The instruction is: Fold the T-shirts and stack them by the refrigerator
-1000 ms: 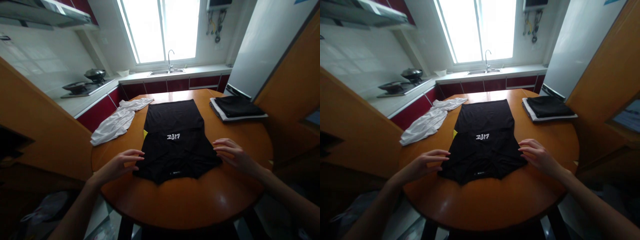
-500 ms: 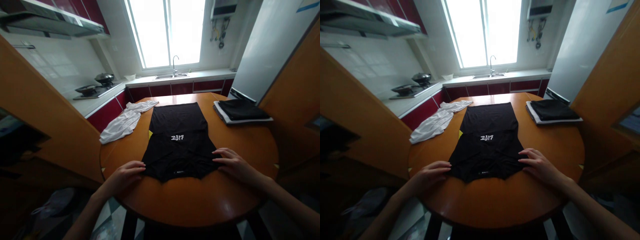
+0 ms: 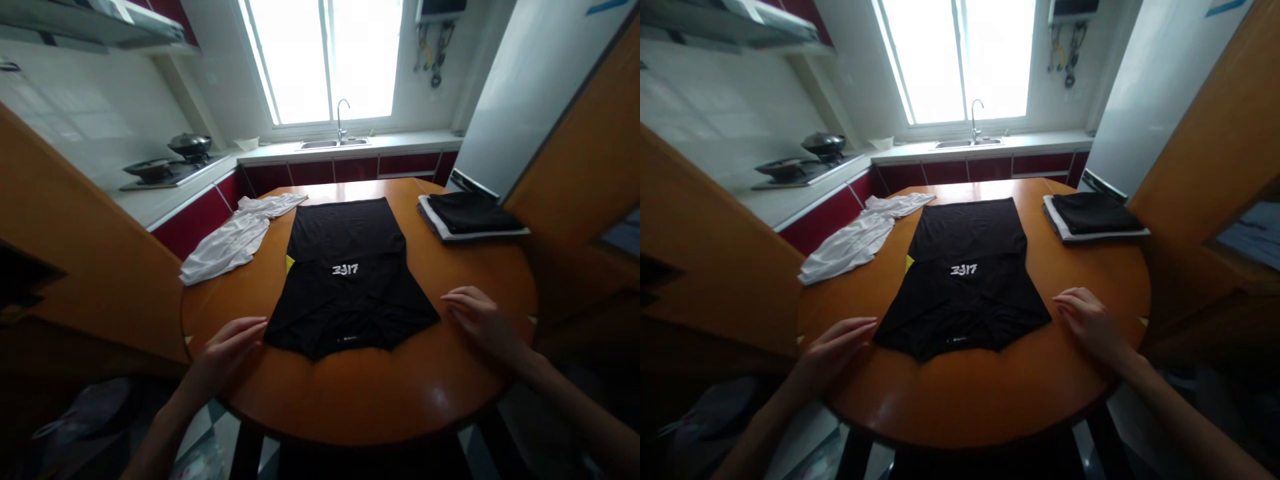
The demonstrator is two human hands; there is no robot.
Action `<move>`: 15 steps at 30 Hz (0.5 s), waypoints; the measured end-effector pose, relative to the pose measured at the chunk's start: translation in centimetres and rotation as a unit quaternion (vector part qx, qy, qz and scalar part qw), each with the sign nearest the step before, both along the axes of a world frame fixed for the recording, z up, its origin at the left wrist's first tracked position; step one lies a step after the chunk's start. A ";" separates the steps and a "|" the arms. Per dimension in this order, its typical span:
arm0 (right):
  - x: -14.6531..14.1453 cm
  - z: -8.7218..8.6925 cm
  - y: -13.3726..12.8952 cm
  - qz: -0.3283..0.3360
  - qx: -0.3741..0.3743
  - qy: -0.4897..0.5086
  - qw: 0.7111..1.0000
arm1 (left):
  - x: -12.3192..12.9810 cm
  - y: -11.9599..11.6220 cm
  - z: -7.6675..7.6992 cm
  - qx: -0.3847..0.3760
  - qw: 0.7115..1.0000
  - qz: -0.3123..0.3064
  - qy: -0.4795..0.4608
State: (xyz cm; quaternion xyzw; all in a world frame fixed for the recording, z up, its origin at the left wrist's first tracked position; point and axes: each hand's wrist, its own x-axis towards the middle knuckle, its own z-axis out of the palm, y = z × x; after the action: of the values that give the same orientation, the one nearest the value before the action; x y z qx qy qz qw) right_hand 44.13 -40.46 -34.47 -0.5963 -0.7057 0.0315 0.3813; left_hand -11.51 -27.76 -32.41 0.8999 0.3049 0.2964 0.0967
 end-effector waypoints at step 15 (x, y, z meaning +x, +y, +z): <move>-2.1 0.1 -0.9 0.040 -0.035 -0.042 0.998 | 0.1 0.1 -1.2 0.007 0.999 -0.022 0.038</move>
State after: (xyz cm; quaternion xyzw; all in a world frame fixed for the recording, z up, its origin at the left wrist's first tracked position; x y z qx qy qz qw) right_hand 41.99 -41.41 -34.37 -0.5815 -0.7428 0.0468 0.3286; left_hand -11.41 -27.62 -33.58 0.9176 0.2866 0.2618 0.0856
